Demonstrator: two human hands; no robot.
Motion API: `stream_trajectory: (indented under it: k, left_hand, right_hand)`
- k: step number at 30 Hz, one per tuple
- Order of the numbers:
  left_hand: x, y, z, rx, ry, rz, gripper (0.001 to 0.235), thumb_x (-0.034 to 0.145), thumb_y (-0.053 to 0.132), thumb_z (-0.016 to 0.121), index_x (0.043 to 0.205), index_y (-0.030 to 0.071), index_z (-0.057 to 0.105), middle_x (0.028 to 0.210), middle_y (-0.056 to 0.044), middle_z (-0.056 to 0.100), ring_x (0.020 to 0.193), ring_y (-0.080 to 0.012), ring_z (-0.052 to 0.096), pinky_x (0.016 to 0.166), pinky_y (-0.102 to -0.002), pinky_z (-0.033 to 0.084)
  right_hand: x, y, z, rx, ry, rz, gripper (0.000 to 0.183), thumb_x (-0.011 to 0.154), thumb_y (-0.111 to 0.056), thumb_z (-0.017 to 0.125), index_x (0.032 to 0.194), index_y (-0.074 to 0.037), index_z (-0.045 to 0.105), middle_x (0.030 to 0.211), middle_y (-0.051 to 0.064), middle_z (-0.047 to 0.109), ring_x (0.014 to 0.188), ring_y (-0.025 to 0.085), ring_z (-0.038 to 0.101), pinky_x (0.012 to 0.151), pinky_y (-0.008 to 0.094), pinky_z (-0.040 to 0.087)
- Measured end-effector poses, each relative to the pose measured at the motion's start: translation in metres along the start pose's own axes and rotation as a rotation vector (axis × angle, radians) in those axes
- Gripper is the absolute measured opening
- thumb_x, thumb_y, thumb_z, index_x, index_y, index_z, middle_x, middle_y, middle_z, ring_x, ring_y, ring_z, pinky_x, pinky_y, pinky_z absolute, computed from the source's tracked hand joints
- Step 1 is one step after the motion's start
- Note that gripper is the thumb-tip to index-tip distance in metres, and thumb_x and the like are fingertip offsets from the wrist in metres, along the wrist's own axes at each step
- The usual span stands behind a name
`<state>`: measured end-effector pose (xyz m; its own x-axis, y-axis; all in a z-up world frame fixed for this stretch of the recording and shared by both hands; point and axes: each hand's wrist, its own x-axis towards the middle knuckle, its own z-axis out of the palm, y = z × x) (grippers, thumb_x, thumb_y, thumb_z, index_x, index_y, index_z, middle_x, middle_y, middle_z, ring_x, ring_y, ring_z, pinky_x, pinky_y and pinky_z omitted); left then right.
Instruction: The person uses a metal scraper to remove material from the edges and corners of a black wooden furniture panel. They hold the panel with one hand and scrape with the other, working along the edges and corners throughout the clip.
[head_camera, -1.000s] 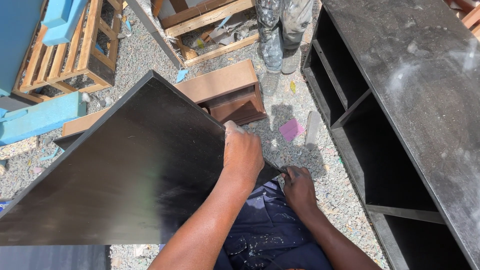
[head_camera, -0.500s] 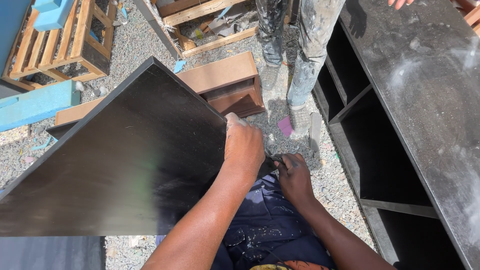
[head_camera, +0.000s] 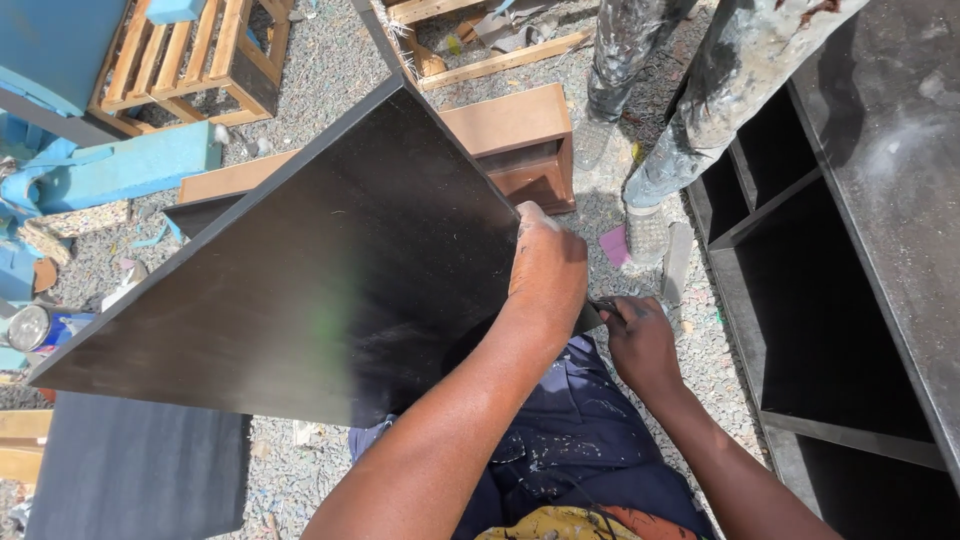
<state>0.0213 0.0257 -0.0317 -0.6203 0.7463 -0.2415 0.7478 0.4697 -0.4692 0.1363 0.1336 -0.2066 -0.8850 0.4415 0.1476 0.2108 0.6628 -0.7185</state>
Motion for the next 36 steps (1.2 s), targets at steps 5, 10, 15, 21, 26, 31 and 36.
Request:
stream_trajectory:
  k: [5,10,15,21,26,31,36]
  left_hand:
    - [0.01,0.017,0.022,-0.086,0.125,-0.132,0.015,0.093,0.023,0.063,0.088,0.026,0.077,0.076,0.008,0.07,0.074,-0.0182,0.059,0.079,-0.049,0.037]
    - [0.042,0.025,0.058,-0.111,0.174,-0.137,0.021,0.093,0.014,0.056,0.09,0.021,0.076,0.077,-0.001,0.07,0.072,-0.0229,0.059,0.079,-0.05,0.037]
    - [0.057,0.029,0.09,-0.049,0.174,-0.194,0.025,0.094,0.012,0.055,0.101,0.019,0.078,0.091,-0.001,0.076,0.083,-0.024,0.066,0.074,-0.046,0.037]
    - [0.035,0.029,0.084,-0.086,0.207,-0.229,0.025,0.093,0.012,0.052,0.099,0.015,0.076,0.087,-0.004,0.073,0.079,-0.026,0.062,0.076,-0.049,0.039]
    - [0.004,0.019,0.055,-0.036,0.185,-0.234,0.027,0.095,0.012,0.051,0.093,0.019,0.077,0.088,0.0,0.076,0.081,-0.0229,0.065,0.084,-0.052,0.042]
    - [0.007,0.02,0.052,0.002,0.178,-0.255,0.023,0.092,0.009,0.051,0.09,0.014,0.074,0.082,-0.007,0.072,0.074,-0.0267,0.06,0.078,-0.053,0.042]
    - [-0.01,0.027,0.058,0.0,0.179,-0.193,0.022,0.091,0.011,0.053,0.086,0.017,0.073,0.076,-0.004,0.068,0.07,-0.0232,0.055,0.073,-0.052,0.041]
  right_hand:
    - [-0.009,-0.024,0.0,0.049,0.088,-0.09,0.014,0.108,-0.012,0.064,0.106,-0.001,0.073,0.078,0.017,0.063,0.098,0.043,0.062,0.076,0.054,0.059]
    - [-0.004,-0.004,0.01,0.043,-0.045,-0.018,0.013,0.102,-0.017,0.072,0.092,-0.008,0.074,0.075,0.015,0.062,0.103,0.046,0.063,0.082,0.061,0.057]
    - [-0.011,-0.037,0.016,0.161,0.0,-0.004,0.027,0.113,-0.017,0.064,0.088,-0.008,0.069,0.071,0.012,0.059,0.098,0.044,0.062,0.079,0.056,0.052]
    - [-0.008,-0.018,0.018,0.163,-0.146,-0.072,0.038,0.111,-0.017,0.06,0.076,-0.005,0.066,0.054,0.012,0.054,0.075,0.044,0.059,0.091,0.062,0.05]
    - [-0.011,-0.023,0.029,0.18,-0.039,-0.196,0.048,0.117,-0.023,0.061,0.072,-0.008,0.058,0.054,0.011,0.053,0.07,0.038,0.062,0.095,0.053,0.048]
    - [-0.009,0.005,0.034,0.2,-0.14,-0.153,0.044,0.113,-0.018,0.057,0.071,-0.006,0.06,0.052,0.01,0.055,0.067,0.045,0.061,0.09,0.061,0.05]
    - [-0.014,-0.012,0.039,0.247,-0.013,-0.129,0.034,0.121,-0.027,0.055,0.093,-0.011,0.064,0.068,0.009,0.055,0.101,0.038,0.06,0.114,0.076,0.039]
